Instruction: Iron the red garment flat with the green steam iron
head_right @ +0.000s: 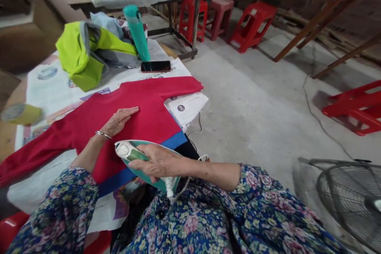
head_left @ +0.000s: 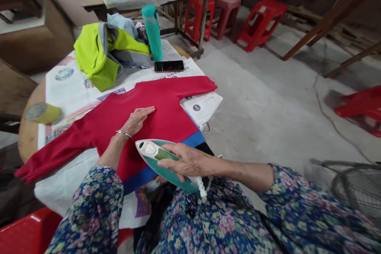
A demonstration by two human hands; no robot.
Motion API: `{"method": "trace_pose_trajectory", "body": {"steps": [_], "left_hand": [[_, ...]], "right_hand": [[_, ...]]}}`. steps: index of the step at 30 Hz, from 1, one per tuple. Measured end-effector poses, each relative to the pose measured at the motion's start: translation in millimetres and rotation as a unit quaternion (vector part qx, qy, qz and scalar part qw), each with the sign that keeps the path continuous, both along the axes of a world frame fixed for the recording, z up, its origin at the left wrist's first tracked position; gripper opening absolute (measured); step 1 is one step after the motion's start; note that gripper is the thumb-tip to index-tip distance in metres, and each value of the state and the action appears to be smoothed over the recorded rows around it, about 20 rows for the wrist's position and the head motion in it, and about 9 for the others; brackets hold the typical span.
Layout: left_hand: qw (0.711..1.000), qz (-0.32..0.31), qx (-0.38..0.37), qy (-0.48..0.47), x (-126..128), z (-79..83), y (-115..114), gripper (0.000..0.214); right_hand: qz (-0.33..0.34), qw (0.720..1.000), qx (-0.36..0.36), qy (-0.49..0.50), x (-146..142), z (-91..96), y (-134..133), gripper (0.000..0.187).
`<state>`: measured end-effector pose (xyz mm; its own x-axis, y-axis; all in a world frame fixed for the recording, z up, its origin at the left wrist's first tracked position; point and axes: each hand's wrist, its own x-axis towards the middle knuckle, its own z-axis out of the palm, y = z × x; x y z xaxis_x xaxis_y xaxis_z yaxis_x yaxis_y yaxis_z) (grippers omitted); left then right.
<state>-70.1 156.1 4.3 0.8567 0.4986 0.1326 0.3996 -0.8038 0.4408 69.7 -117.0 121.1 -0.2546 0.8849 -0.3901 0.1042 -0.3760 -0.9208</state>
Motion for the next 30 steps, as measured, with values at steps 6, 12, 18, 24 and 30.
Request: {"method": "trace_pose_trajectory", "body": {"steps": [6,12,18,24,30], "left_hand": [[0.999,0.029,-0.019,0.015,5,4.8,-15,0.048],[0.987,0.13,0.086,0.042,32,-1.1,-76,0.062],[0.983,0.141,0.073,0.089,40,-8.3,-96,0.107],[0.989,0.121,0.062,0.062,30,-13.4,-85,0.138],[0.986,0.106,0.08,0.097,28,-12.2,-88,0.143]], "right_hand": [[-0.147,0.987,0.019,-0.063,53,-16.9,-18,0.019],[-0.277,0.952,0.02,-0.125,94,-3.7,-43,0.035],[-0.255,0.951,0.103,-0.142,83,20.7,-4,0.028],[-0.221,0.963,0.093,-0.12,75,6.1,72,0.025],[-0.262,0.959,0.029,-0.109,98,-4.1,78,0.026]]}}
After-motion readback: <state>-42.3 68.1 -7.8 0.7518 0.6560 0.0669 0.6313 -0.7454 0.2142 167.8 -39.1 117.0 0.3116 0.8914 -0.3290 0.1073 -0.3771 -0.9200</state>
